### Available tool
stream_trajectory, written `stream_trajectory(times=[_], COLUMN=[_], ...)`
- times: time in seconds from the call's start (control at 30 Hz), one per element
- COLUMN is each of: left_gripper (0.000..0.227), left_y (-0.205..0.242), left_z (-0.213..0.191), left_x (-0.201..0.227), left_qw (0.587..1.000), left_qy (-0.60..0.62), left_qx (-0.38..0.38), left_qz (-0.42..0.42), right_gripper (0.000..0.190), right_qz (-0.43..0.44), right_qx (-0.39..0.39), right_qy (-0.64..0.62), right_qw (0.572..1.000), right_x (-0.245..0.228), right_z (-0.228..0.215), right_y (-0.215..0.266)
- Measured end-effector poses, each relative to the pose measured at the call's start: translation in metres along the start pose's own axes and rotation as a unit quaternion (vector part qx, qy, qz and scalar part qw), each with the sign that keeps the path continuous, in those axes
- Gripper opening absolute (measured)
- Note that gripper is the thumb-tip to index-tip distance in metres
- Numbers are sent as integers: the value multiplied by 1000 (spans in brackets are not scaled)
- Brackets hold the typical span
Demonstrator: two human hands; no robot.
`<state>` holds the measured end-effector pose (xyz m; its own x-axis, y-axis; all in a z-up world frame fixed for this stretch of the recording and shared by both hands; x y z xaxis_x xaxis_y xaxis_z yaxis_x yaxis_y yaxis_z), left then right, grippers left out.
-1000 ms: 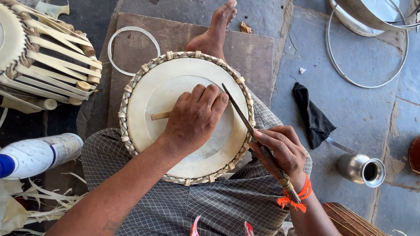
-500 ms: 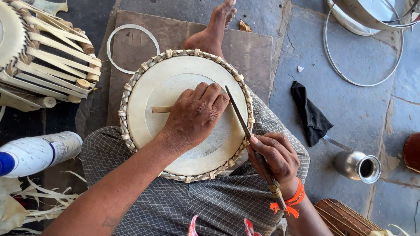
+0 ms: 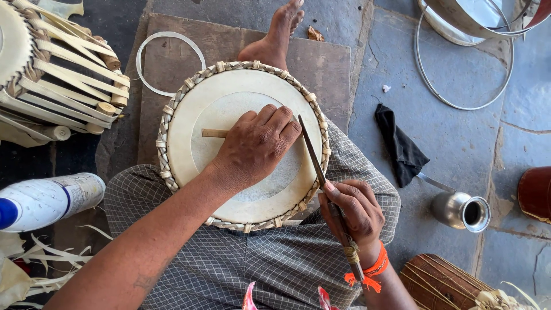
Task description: The person sits on the floor and uses a knife to cut a white plastic ring around the edge of a drum head. They then use a small tool to rub the surface of the drum head.
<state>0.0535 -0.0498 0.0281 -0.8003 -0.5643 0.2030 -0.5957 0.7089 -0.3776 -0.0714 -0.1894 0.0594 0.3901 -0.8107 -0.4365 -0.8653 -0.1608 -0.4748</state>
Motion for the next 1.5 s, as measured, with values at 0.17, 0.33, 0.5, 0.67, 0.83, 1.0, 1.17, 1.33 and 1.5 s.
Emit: stream_trajectory(times=[0.17,0.33,0.5,0.67,0.83,1.0,1.17,1.33,1.5], left_gripper=[18,20,20,20,16,21,33,38,36], left_y=[0,2,4,3,4,7,30,59,66], left_z=[0,0,0,2,-5,3,-48,-19,-46], left_x=[1,2,3,3,6,-20,-131,-185,-164], left_qw=[1000,1000,999,998,992,986,991,916,936], left_qy=[0,0,20,32,73,73,-31,251,161], left_qx=[1,6,24,12,-2,-135,92,100,137], left_qz=[14,25,40,59,107,66,-92,-297,-282], right_gripper=[34,34,34,33,27,20,27,36,41], right_qz=[19,35,57,79,119,201,306,360,412], right_qx=[19,31,46,61,76,192,287,254,304], right_qy=[3,14,28,29,36,-213,-425,-670,-666], right_qw=[1000,999,997,995,989,937,802,598,543], right_x=[-8,-16,-23,-34,-44,-1,65,78,101], right_z=[0,2,4,6,10,-4,2,76,89], right_y=[4,9,18,28,50,81,91,78,95])
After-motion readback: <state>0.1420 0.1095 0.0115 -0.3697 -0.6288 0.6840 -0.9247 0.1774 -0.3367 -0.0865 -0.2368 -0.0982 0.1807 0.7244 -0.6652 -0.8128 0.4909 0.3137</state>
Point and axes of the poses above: each hand's wrist, its own y-axis away from the middle knuckle, its own z-axis out of the palm, x = y × z, the point moved 8 cm from there along -y, towards the middle knuckle, and after that the axes turned 3 degrees about -x, right-handed, at the moved point
